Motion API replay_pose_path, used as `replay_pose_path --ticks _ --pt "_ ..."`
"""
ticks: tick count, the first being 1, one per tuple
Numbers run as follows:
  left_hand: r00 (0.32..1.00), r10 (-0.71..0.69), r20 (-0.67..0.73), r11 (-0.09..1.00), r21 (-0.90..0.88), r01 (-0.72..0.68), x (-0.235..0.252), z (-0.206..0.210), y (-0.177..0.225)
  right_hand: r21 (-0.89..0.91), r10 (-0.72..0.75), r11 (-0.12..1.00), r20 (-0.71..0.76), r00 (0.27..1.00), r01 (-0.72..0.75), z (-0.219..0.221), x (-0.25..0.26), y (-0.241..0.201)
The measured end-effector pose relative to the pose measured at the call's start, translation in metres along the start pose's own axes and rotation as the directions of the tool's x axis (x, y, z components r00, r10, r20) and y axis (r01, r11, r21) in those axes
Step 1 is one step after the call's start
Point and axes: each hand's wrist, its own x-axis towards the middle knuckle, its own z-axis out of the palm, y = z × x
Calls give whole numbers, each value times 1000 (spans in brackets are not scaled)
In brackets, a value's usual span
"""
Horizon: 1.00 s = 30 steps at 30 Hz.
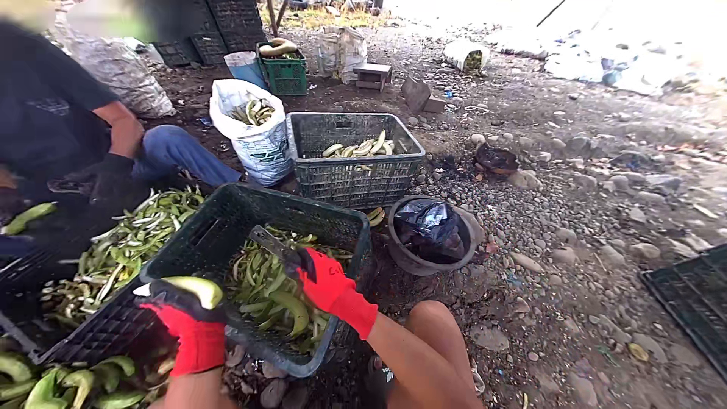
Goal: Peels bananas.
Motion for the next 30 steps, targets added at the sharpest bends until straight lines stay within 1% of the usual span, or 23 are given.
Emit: replay_pose_path --ticks 2,3,4,5,6,8,9,11,12,15,17,19,20,21,23,24,26,27,28,30 --pt "999 -15 -38 998 64 17 -15 9 17 -49 8 999 22 1000 -7 18 -6 -1" --pt "999 -15 -51 992 127 22 -20 13 22 -75 10 997 31 999 -8 24 -7 0" --pt "996 -37 -86 986 161 50 -21 18 27 -113 3 994 38 999 2 29 -5 1" --pt "987 -68 -145 987 138 88 -20 23 30 -158 -7 987 46 999 14 33 -3 1" --pt "974 -97 -204 993 52 109 -18 27 32 -208 -27 977 47 999 37 39 0 2" --pt "955 -132 -265 989 -99 110 -12 31 33 -294 -49 953 71 996 68 48 2 -2" --pt "946 -142 -292 985 -136 106 -9 31 34 -326 -54 942 86 995 79 51 3 -5" --pt "930 -146 -339 983 -154 98 -2 30 29 -376 -61 921 108 992 98 57 3 -12" --pt "927 -158 -340 983 -140 116 0 29 26 -398 -71 911 105 992 107 60 3 -13" --pt "918 -217 -331 972 11 234 7 24 12 -445 -109 887 64 992 126 68 2 -16" --pt "911 -256 -323 954 67 292 8 22 16 -453 -108 884 51 993 119 71 3 -18" --pt "920 -266 -286 955 50 292 7 22 25 -447 -62 890 71 996 88 70 6 -22" --pt "935 -262 -241 961 25 275 6 22 28 -438 -31 896 91 995 67 67 10 -24" --pt "952 -254 -170 967 -38 251 3 23 32 -422 -2 905 109 994 48 64 13 -26" --pt "975 -222 18 952 -213 220 -4 24 35 -382 11 923 128 992 39 57 20 -26" --pt "972 -209 107 930 -285 231 -5 24 34 -379 1 924 130 992 48 55 22 -25" --pt "942 -186 280 881 -376 286 -3 21 31 -405 -26 912 118 993 71 52 23 -21" --pt "923 -178 342 870 -384 310 -2 19 29 -425 -29 902 113 993 74 52 22 -20" --pt "911 -172 374 882 -353 312 0 18 26 -443 -20 894 113 993 68 51 21 -19" --pt "907 -191 376 940 -196 279 0 17 25 -458 13 888 126 992 46 51 24 -19"
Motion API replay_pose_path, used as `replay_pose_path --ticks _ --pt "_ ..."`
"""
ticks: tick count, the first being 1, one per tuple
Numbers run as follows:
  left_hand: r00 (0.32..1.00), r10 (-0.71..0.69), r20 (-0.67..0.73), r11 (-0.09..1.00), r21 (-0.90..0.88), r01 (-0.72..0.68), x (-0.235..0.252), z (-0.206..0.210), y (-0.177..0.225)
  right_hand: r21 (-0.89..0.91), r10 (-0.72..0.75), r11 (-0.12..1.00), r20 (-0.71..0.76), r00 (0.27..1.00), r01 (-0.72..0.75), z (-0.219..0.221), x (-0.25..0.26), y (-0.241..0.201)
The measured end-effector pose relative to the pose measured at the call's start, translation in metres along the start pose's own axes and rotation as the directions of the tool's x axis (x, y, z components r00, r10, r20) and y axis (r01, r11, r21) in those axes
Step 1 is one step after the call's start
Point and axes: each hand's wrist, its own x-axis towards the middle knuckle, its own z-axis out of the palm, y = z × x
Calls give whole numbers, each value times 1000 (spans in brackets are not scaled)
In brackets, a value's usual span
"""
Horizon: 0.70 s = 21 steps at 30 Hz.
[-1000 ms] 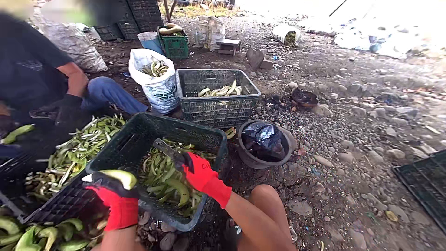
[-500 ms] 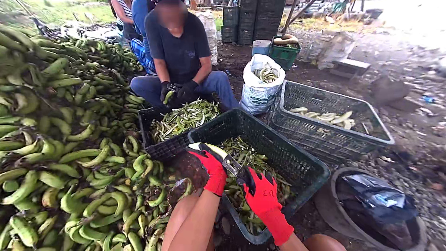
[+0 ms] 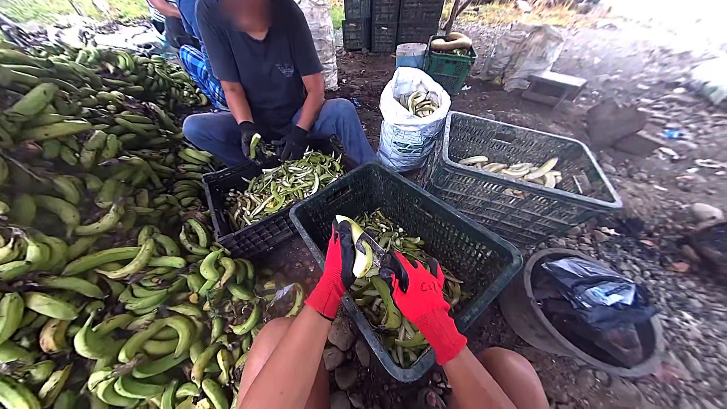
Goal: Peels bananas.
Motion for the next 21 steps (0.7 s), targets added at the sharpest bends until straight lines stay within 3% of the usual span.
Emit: replay_pose_path --ticks 3,5,7,9,14,21 --pt "998 -48 -30 990 131 52 0 -9 -7 65 -19 998 14 1000 18 1 6 -4" --pt "993 -9 116 986 165 -10 -2 -22 -18 95 -43 994 -15 999 45 1 4 -3" --pt "943 134 305 989 22 -148 1 -24 -20 112 -51 992 -41 998 56 -1 0 1" --pt "894 222 388 965 -216 -146 10 -18 -19 136 -54 989 -59 997 61 -5 -3 4" --pt "920 121 372 960 -279 -14 12 -14 -16 91 -92 991 -79 993 99 -6 -7 7" --pt "917 87 389 988 -150 -30 5 -11 -13 94 -83 992 -54 995 88 -7 -11 15"
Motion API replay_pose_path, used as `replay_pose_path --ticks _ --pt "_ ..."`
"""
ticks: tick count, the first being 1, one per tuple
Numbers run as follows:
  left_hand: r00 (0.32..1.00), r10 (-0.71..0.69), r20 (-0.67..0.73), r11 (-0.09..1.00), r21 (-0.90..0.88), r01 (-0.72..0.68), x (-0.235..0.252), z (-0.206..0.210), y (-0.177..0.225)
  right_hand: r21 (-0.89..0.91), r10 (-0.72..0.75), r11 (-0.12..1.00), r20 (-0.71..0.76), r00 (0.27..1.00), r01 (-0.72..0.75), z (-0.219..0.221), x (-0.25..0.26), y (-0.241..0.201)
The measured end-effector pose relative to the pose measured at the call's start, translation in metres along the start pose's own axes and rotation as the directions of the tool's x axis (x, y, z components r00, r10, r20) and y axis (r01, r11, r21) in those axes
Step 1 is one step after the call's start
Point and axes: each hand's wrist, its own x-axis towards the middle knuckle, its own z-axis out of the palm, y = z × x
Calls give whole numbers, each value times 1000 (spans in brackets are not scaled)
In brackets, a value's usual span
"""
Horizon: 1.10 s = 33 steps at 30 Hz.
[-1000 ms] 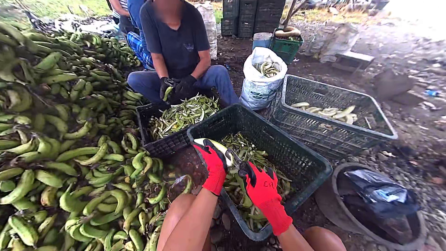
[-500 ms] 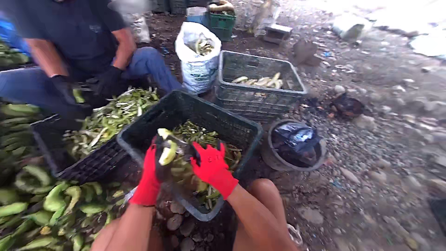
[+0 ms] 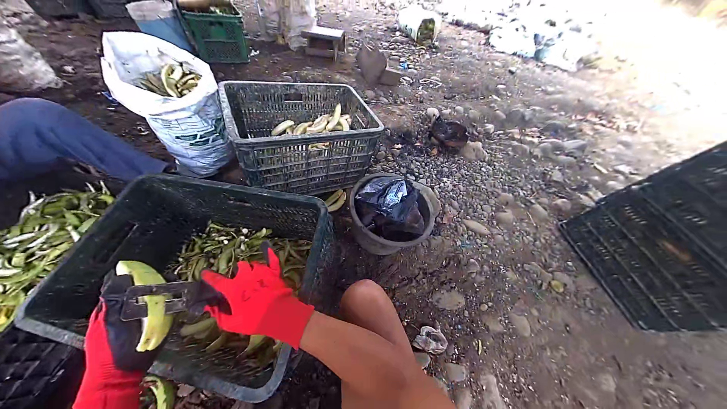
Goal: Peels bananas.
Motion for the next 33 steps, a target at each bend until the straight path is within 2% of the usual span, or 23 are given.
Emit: replay_pose_path --ticks 3,5,8,11,14,16,19,21,22,24,26,28,30,31,32,33 --pt "999 48 4 991 124 -48 2 3 -7 37 34 999 15 999 -34 -4 9 8" --pt "993 76 92 966 240 -96 -2 12 -12 67 69 995 25 997 -70 -11 12 18" --pt "990 15 140 960 274 -54 -11 21 -9 105 82 991 51 995 -87 -15 13 30" --pt "982 -80 173 944 330 19 -17 18 8 99 93 991 10 996 -94 -11 22 33" --pt "931 -113 348 910 413 -44 -28 24 19 138 162 977 13 987 -163 -16 33 36" --pt "918 -113 379 907 417 -60 -31 24 18 209 191 957 60 980 -199 -18 43 44" --pt "966 -118 231 939 344 32 -26 20 15 257 208 944 29 978 -208 -17 42 48" --pt "994 -107 8 971 217 103 -18 18 10 216 212 955 -20 977 -203 -14 31 31" --pt "987 -104 -126 983 140 121 -13 18 6 182 176 969 -41 983 -166 -8 24 22" --pt "941 -76 -330 991 76 107 -7 13 0 86 66 994 -44 997 -62 8 12 7" --pt "869 -56 -492 985 116 129 -4 10 -2 -9 -55 998 -87 995 55 26 2 -3" --pt "805 -103 -584 984 58 168 -5 10 0 -87 -161 985 -180 970 147 39 -6 -7" --pt "779 -151 -609 982 0 189 -6 11 2 -148 -206 974 -264 942 172 41 -9 -9" --pt "792 -114 -600 955 153 254 -8 12 4 -162 -199 974 -269 942 159 39 -8 -10" --pt "811 -73 -580 863 370 343 -10 12 9 -170 -183 975 -260 948 142 35 -6 -11" --pt "833 -59 -550 711 563 422 -10 12 14 -166 -154 979 -235 960 116 31 -5 -12"
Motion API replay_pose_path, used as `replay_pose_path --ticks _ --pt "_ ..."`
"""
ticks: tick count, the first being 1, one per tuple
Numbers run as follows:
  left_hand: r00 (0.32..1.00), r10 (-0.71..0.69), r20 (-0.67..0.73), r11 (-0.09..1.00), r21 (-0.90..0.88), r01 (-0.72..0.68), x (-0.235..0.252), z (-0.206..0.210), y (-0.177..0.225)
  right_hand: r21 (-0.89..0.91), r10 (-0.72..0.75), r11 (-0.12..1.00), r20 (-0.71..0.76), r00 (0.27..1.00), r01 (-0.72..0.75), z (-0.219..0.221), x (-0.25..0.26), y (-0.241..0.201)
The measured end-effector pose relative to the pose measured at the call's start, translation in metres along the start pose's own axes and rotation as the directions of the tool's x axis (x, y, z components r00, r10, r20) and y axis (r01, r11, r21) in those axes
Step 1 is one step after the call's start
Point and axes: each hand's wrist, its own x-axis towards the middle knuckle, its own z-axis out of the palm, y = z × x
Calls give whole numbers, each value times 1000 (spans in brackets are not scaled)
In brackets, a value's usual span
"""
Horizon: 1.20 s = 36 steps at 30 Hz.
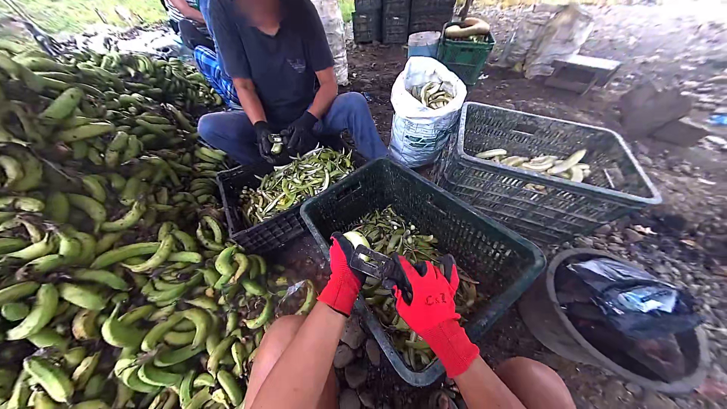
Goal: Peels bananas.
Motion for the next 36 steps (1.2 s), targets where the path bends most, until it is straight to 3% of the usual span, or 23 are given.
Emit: replay_pose_path --ticks 2,3,4,5,7,10,14,16,18,21,22,23,25,27,28,30,33,36 --pt "999 -15 31 953 304 5 1 -2 9 -7 97 995 131 987 -97 -10 7 -5" --pt "999 -41 20 950 312 33 0 -1 15 -20 164 986 212 963 -164 -17 12 -8" --pt "997 -64 -38 984 166 70 -3 4 18 -22 212 977 264 941 -214 -21 18 -8" --pt "991 -89 -100 992 -93 80 -6 10 20 -8 223 973 279 934 -230 -24 22 -5" --pt "992 -76 -100 878 -479 19 -7 18 15 34 171 982 270 948 -187 -25 22 3" --pt "999 23 36 782 -623 5 3 12 2 20 48 998 196 979 -53 -13 11 11" --pt "949 242 203 806 -587 -80 3 6 -3 50 137 987 230 964 -152 -21 18 15" --pt "850 382 362 763 -642 -69 0 6 -5 88 182 974 237 954 -207 -29 28 23" --pt "707 476 523 759 -650 -31 -1 2 -6 158 217 953 245 945 -260 -32 36 33" --pt "472 533 703 792 -610 15 -6 -1 -3 256 262 906 285 922 -337 -27 48 52" --pt "410 541 735 796 -604 33 -5 1 -2 284 279 885 314 908 -370 -26 52 58" --pt "390 539 746 796 -603 53 -4 2 -3 320 292 859 335 896 -400 -26 54 62" --pt "472 510 719 779 -619 102 -1 5 -5 356 317 829 338 886 -432 -25 53 65" --pt "650 410 639 726 -660 191 2 8 -6 307 323 861 288 901 -406 -26 46 55" --pt "742 330 583 688 -687 233 3 9 -4 253 289 900 260 921 -354 -23 41 49" --pt "847 235 477 600 -756 260 7 8 -7 153 153 969 231 961 -191 -13 26 37" --pt "872 239 427 517 -816 258 17 2 -24 74 -40 997 128 991 31 6 5 25" --pt "847 192 496 394 -829 396 20 -1 -28 35 -178 983 -71 981 181 12 -5 25"
